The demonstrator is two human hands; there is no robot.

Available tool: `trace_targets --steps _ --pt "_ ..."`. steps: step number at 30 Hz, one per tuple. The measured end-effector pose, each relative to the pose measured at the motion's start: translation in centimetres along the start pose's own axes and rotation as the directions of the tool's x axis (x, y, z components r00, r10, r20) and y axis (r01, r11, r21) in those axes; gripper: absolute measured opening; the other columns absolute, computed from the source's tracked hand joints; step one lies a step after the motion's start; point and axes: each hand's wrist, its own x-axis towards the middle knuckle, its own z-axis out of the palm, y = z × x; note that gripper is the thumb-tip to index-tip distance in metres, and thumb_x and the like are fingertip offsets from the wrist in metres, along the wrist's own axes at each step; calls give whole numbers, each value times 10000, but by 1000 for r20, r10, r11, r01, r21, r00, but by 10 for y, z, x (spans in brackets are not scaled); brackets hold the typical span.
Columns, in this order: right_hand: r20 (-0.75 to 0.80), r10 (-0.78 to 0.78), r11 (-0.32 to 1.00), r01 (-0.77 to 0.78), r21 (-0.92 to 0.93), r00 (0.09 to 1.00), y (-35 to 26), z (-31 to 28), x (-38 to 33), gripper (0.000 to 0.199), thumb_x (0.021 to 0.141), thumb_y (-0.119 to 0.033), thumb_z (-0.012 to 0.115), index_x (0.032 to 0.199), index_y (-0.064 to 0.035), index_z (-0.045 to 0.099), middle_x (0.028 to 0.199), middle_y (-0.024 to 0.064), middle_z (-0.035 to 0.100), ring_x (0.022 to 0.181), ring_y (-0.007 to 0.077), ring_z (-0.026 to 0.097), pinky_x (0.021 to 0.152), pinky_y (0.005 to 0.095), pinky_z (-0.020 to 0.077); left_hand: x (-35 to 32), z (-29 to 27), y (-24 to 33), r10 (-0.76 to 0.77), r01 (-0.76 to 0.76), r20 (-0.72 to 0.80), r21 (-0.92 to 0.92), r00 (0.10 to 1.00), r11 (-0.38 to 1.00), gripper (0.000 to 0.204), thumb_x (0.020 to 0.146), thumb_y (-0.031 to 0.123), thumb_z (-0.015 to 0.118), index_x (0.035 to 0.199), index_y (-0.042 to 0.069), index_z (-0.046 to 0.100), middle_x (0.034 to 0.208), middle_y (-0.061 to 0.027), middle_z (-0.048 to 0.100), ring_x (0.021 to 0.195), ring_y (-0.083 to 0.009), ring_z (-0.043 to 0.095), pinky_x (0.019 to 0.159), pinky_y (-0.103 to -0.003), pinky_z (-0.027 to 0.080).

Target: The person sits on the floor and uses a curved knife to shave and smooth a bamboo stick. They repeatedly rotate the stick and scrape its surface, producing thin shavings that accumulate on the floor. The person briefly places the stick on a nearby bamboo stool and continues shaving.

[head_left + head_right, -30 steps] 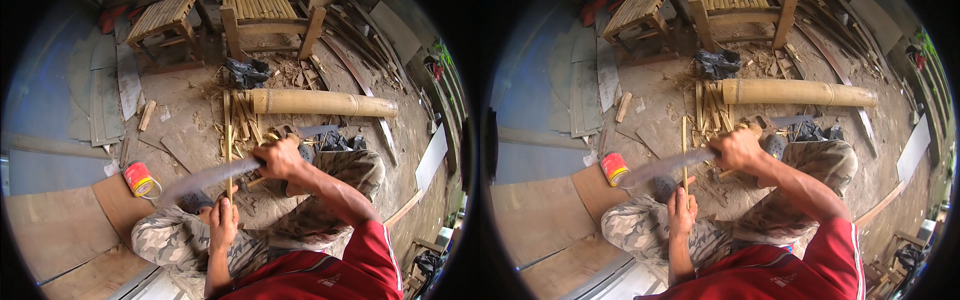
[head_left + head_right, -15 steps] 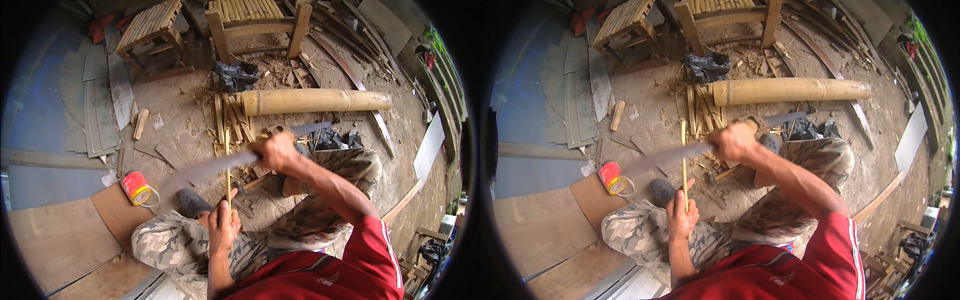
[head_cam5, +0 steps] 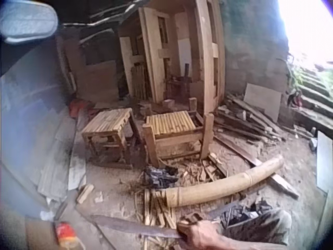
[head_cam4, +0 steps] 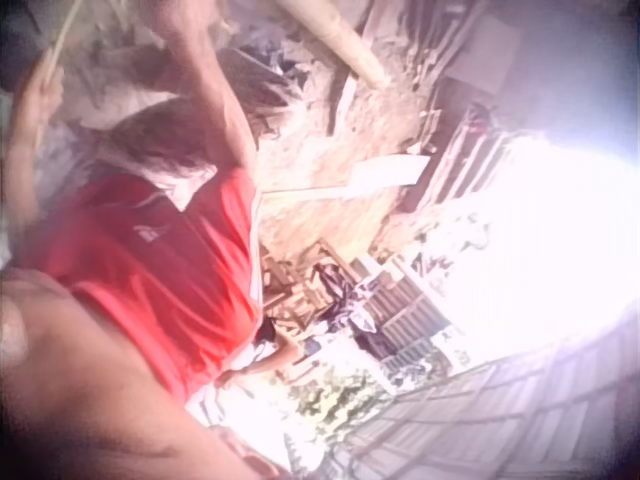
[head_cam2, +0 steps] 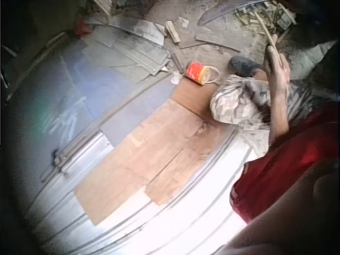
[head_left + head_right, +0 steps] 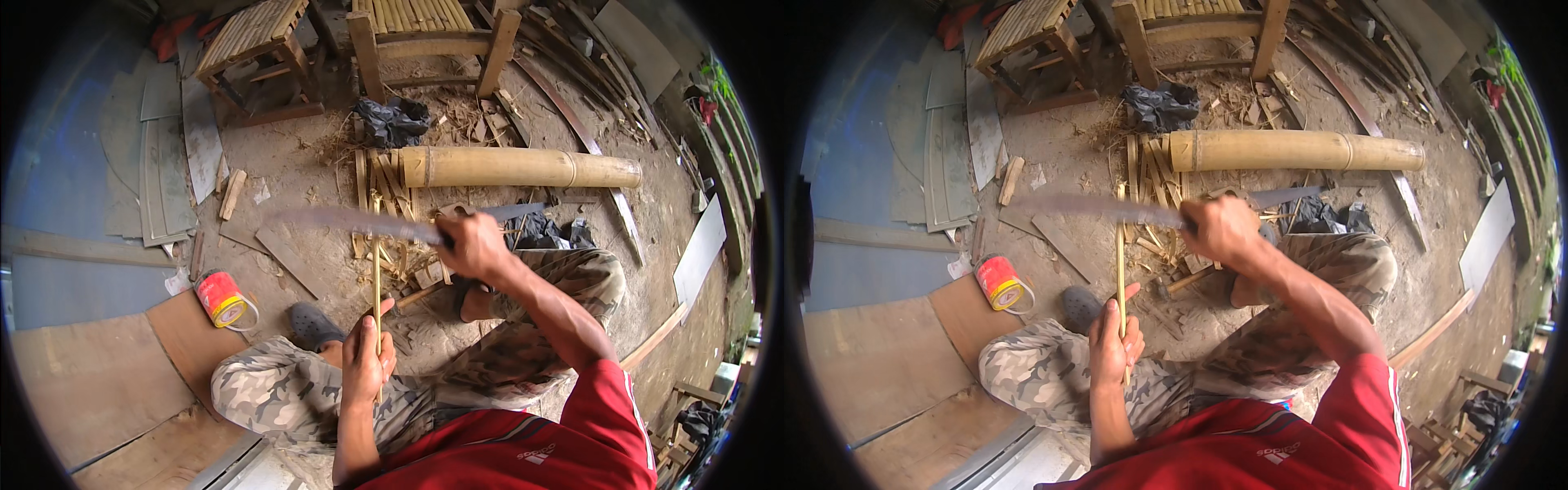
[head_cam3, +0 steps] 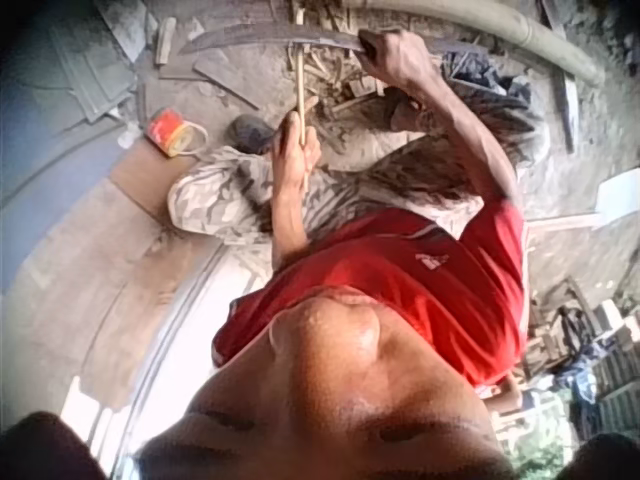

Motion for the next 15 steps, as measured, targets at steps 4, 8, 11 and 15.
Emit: trace_targets --steps 4,8,11,15 --pt "58 -307 951 304 46 950 -33 5 -23 79 810 -181 631 824 -114 671 587 46 624 413 200 535 403 392 453 4 2 -4 21 -7 -85 157 996 988 477 1077 372 365 1359 15 510 533 37 363 393 -43 307 362 -219 274" --pt "150 -124 990 133 -47 981 -17 7 -8 122 786 -215 645 846 -112 672 613 65 644 506 248 621 476 413 489 -4 2 -5 111 -64 -141 301 984 951 425 1076 337 386 1327 42 560 547 30 397 401 -48 337 377 -219 297" --pt "201 -71 986 99 -134 977 -14 5 -3 107 807 -221 646 862 -132 670 621 59 647 460 216 570 456 388 475 -6 8 -7 143 -75 -173 349 974 934 410 1078 322 382 1322 58 579 542 33 397 401 -46 339 382 -221 294" --pt "150 -295 951 305 -48 944 -20 10 -12 115 880 -247 600 885 -164 680 567 20 583 421 151 455 401 367 416 -10 11 -2 150 -27 -227 467 962 884 344 1058 246 449 1224 -28 574 625 -1 453 518 -73 421 476 -258 351"
